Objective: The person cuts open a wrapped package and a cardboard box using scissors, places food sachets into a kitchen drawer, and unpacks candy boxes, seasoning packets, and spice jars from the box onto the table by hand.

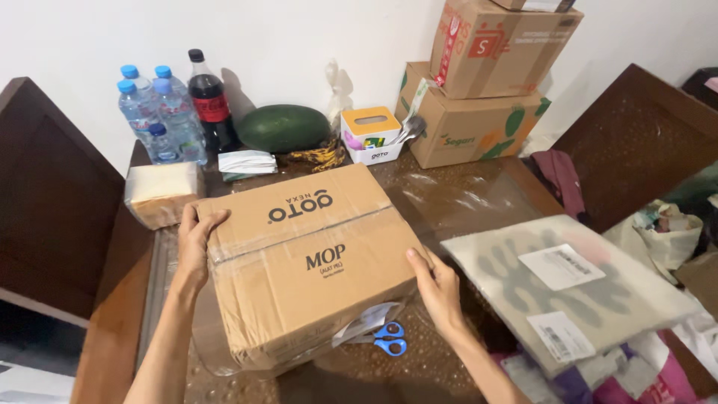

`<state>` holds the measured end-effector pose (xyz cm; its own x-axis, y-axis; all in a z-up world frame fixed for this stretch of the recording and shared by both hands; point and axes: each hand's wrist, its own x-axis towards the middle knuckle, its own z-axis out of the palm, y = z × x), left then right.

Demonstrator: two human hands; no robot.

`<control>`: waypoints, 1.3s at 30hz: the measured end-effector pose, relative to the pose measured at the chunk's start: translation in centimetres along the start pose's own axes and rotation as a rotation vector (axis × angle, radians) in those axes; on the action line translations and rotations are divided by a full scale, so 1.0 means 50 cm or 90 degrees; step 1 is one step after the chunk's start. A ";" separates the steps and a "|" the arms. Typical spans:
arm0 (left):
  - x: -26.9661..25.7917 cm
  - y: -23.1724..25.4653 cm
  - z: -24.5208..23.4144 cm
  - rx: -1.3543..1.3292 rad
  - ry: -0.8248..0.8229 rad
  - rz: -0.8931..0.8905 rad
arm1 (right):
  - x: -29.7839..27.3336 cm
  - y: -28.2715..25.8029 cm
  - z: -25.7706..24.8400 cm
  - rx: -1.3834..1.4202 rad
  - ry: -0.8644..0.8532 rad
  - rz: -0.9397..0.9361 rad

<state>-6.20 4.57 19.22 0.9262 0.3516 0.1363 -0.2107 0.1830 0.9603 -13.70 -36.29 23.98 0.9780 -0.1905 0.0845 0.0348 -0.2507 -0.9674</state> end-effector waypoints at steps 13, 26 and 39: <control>-0.070 0.055 -0.097 -0.090 -0.047 -0.074 | -0.219 0.015 0.035 0.005 0.023 0.037; -0.094 0.146 -0.095 0.104 -0.062 -0.100 | -0.305 0.364 -0.020 -0.428 -0.251 -0.254; -0.103 0.077 0.296 0.825 -0.368 0.223 | -0.250 0.417 -0.036 -0.378 -0.305 -0.184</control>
<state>-7.14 -10.12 25.81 0.9476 -0.2636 0.1806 -0.3129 -0.8799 0.3575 -25.58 -40.83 3.16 0.9339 0.3507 0.0699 0.3152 -0.7151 -0.6239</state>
